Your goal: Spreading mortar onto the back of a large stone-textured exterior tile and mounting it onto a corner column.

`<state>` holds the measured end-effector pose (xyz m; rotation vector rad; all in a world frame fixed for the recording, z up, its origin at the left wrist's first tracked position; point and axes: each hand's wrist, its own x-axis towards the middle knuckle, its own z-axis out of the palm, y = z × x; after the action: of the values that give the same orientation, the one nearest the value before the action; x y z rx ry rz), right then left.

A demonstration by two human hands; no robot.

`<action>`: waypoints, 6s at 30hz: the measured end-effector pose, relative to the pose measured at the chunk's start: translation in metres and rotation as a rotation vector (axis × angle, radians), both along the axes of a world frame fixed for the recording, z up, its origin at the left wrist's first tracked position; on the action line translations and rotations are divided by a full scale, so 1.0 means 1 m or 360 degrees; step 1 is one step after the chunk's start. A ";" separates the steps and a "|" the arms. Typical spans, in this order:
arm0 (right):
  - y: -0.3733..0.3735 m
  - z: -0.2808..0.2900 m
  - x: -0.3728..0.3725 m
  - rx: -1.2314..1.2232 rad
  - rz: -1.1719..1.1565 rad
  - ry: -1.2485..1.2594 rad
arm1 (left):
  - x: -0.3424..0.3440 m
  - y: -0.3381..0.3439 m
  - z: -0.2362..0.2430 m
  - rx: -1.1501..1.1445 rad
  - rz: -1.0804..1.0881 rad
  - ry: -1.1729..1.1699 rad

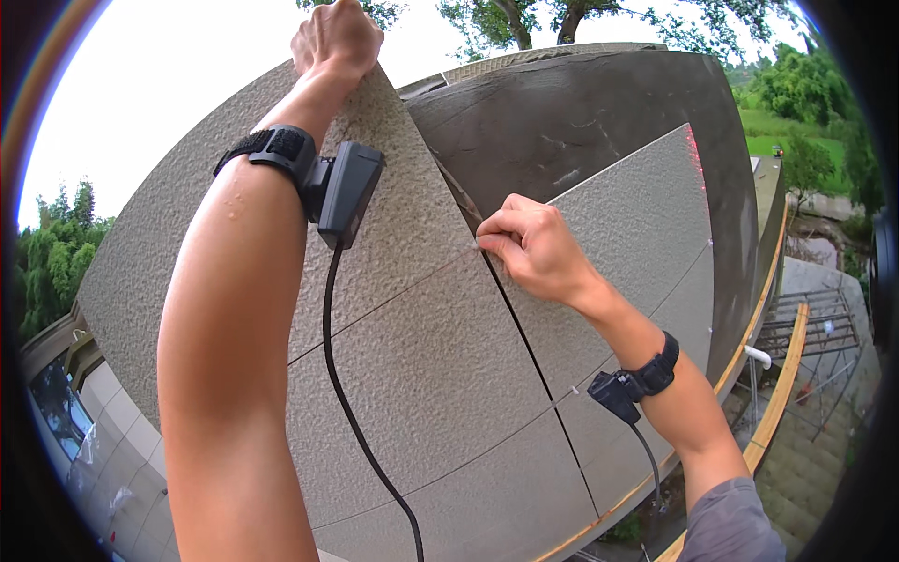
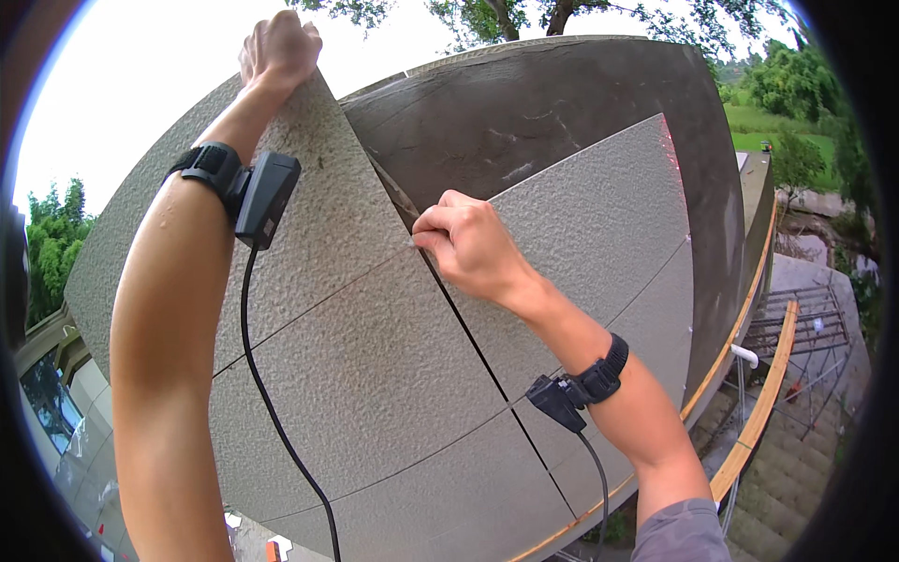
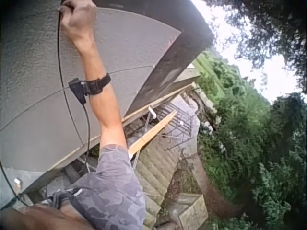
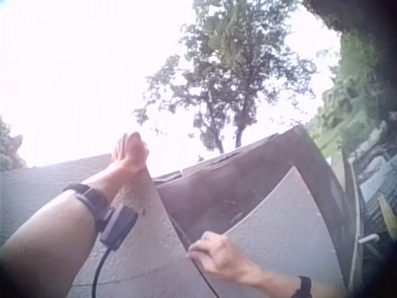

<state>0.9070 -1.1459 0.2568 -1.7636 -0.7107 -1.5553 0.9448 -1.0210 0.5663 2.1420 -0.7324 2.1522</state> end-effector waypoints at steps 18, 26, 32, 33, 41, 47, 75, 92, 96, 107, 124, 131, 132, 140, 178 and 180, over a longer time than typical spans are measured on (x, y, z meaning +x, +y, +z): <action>-0.002 -0.001 0.004 -0.0080 -0.0042 0.0033 | 0.020 -0.010 0.016 -0.0169 -0.0453 -0.0098; 0.005 0.003 0.004 -0.0060 -0.0047 0.0078 | 0.042 0.000 0.038 -0.0078 -0.0466 -0.0295; 0.002 0.000 0.003 -0.0099 -0.0143 0.0081 | 0.034 -0.006 0.028 -0.0090 -0.0518 -0.0300; 0.002 0.001 0.003 -0.0102 -0.0140 0.0076 | 0.033 -0.004 0.028 -0.0057 -0.0508 -0.0298; 0.002 0.008 -0.001 -0.0174 -0.0160 0.0170 | 0.032 -0.002 0.033 -0.0119 -0.0448 -0.0251; -0.002 0.009 0.002 -0.0200 -0.0199 0.0212 | 0.023 -0.004 0.031 -0.0123 -0.0441 -0.0031; 0.004 0.013 -0.003 -0.0200 -0.0228 0.0282 | 0.028 -0.003 0.034 -0.0119 -0.0416 -0.0134; 0.007 0.015 -0.003 -0.0126 -0.0174 0.0296 | 0.030 0.000 0.036 -0.0110 -0.0428 -0.0168; 0.007 0.008 -0.001 -0.0071 -0.0160 0.0218 | 0.031 0.001 0.032 -0.0020 -0.0384 -0.0236; 0.000 -0.015 0.000 0.0285 0.0173 0.0053 | 0.017 -0.005 0.017 -0.0103 -0.0441 -0.0130; 0.004 -0.030 -0.001 0.0444 0.0351 -0.0054 | 0.005 -0.018 0.006 -0.0284 -0.0586 -0.0062; 0.030 -0.018 -0.005 0.0365 -0.0138 -0.0233 | 0.004 0.000 -0.064 0.0165 -0.1161 -0.0647; 0.026 -0.019 -0.009 0.0325 -0.0265 -0.0284 | -0.016 0.009 -0.092 0.0238 -0.1200 -0.0543; 0.087 0.001 -0.012 -0.0014 -0.0511 -0.0675 | -0.116 0.256 -0.266 0.0159 -0.0889 -0.0072; 0.284 0.068 0.010 -0.0072 -0.0996 -0.0718 | -0.080 0.644 -0.289 -0.0635 -0.1367 0.1203; 0.285 0.068 0.009 -0.0055 -0.1027 -0.0750 | -0.082 0.644 -0.290 -0.0664 -0.1375 0.1201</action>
<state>0.9163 -0.8613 0.3244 -1.7597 -0.3828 -2.4556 0.8627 -0.3768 0.2763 1.7115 -0.8017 0.8785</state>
